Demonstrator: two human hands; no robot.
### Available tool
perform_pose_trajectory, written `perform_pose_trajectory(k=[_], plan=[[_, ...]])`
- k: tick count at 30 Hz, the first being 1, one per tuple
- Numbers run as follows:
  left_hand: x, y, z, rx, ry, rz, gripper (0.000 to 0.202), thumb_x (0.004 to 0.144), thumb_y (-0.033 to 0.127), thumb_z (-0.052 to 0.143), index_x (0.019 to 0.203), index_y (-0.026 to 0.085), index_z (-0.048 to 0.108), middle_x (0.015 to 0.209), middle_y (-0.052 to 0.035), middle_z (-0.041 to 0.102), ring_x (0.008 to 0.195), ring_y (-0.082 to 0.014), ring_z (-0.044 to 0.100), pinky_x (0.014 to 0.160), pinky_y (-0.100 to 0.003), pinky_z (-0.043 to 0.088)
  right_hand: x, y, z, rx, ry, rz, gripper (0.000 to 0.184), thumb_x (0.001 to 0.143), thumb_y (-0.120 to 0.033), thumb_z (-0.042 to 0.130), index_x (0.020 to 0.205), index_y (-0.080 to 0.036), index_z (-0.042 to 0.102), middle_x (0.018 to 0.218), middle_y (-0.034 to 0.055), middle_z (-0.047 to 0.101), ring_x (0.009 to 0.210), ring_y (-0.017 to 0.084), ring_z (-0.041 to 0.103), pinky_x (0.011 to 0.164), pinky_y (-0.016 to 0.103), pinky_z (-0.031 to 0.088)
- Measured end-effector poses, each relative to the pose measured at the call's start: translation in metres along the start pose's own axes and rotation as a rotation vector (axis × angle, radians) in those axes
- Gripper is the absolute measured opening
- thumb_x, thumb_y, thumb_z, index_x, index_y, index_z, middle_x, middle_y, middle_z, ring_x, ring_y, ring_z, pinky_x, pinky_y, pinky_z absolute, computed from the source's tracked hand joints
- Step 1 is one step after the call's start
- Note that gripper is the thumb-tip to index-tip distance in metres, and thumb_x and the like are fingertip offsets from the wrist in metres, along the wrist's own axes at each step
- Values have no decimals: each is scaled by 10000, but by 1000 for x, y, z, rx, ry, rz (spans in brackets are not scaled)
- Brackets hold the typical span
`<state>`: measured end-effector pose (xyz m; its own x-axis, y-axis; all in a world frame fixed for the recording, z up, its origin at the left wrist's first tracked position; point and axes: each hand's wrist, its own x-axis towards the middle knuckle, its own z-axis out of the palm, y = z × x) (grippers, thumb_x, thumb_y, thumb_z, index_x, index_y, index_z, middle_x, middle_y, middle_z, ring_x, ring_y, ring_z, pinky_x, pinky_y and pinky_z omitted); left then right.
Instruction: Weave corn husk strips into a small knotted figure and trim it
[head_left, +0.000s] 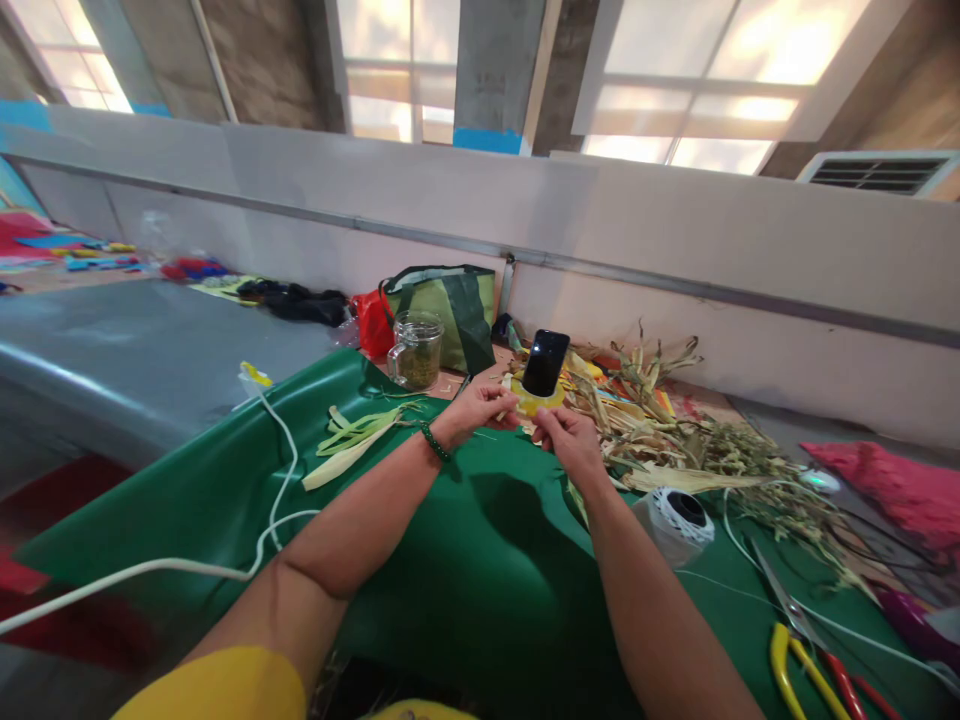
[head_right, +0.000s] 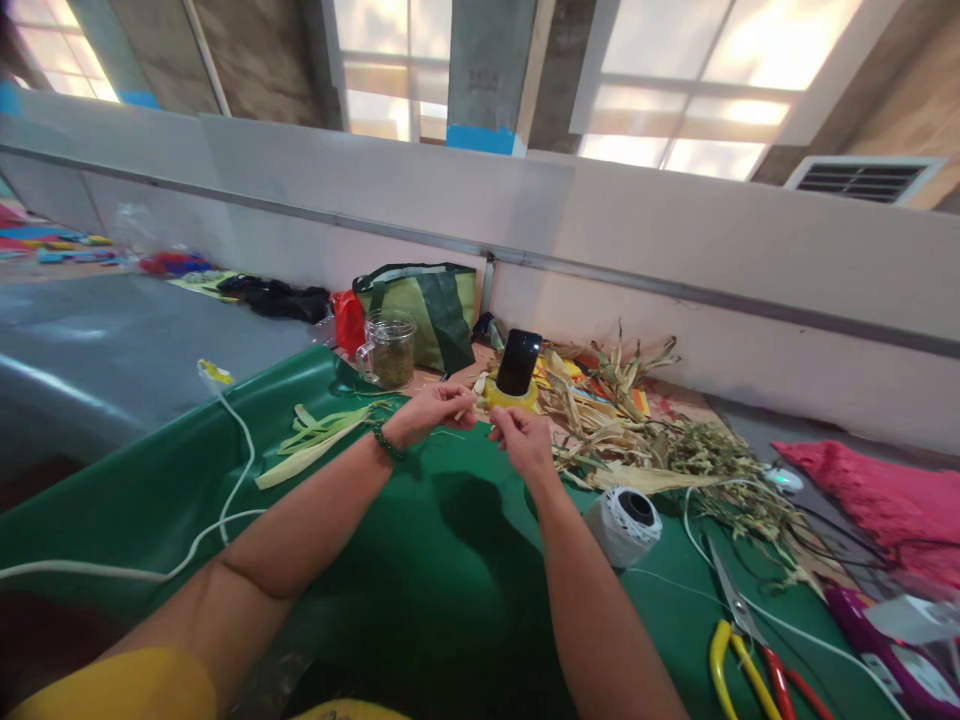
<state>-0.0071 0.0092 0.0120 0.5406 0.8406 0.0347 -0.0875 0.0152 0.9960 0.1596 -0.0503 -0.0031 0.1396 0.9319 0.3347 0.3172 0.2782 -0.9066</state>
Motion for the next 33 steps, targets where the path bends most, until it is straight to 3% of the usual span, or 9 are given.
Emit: perform_pose_trajectory(k=[4,8,12,16,20,24,29,33], plan=[[5,-7,4,-242,104,-12,377,675,457,760,815,152,588,836,-48,701,794,-142,657,717,-237,469,4,4,10,165,-12,160,571,608,-733,627,694,-170,666,543,28,630,440,125,530,460,262,459],[5,-14,16,-239,119,141,339,692,406,757,810,145,575,760,-11,672,751,-122,640,710,-225,455,1,4,24,202,5,139,533,571,-685,682,721,-173,690,600,29,659,479,142,564,507,294,500],[4,-18,27,-267,101,192,401,600,347,821,814,148,547,649,22,651,608,-102,608,634,-223,448,0,4,27,153,42,47,433,642,-607,647,653,-174,668,514,12,604,442,132,508,465,275,449],[3,-18,29,-361,176,178,401,551,305,844,776,140,556,623,26,661,538,-78,587,600,-208,452,-6,0,28,-11,114,-144,337,740,-477,569,590,-180,619,551,22,611,464,120,474,473,257,401],[4,-11,19,-412,192,135,366,565,304,843,753,127,583,630,-15,689,590,-108,637,633,-218,479,-12,-3,28,-128,131,-248,306,773,-409,529,571,-186,584,507,-6,547,464,110,442,483,242,372],[6,-1,4,-436,289,201,375,587,341,835,805,125,619,667,-24,705,615,-122,652,641,-234,491,-11,1,23,-126,86,-216,341,794,-452,513,583,-192,576,482,-14,529,451,115,460,476,241,373],[1,-6,16,-307,201,224,428,577,402,828,837,127,628,713,-25,706,712,-149,676,646,-227,481,-4,5,20,-83,-19,-135,439,825,-584,484,687,-191,624,576,28,634,478,142,538,488,260,436],[-2,-13,30,-213,144,196,439,599,409,808,882,123,630,656,-1,679,552,-105,600,518,-202,432,-5,3,23,-126,-42,-188,414,831,-553,495,628,-203,585,574,29,633,467,138,527,487,260,429]])
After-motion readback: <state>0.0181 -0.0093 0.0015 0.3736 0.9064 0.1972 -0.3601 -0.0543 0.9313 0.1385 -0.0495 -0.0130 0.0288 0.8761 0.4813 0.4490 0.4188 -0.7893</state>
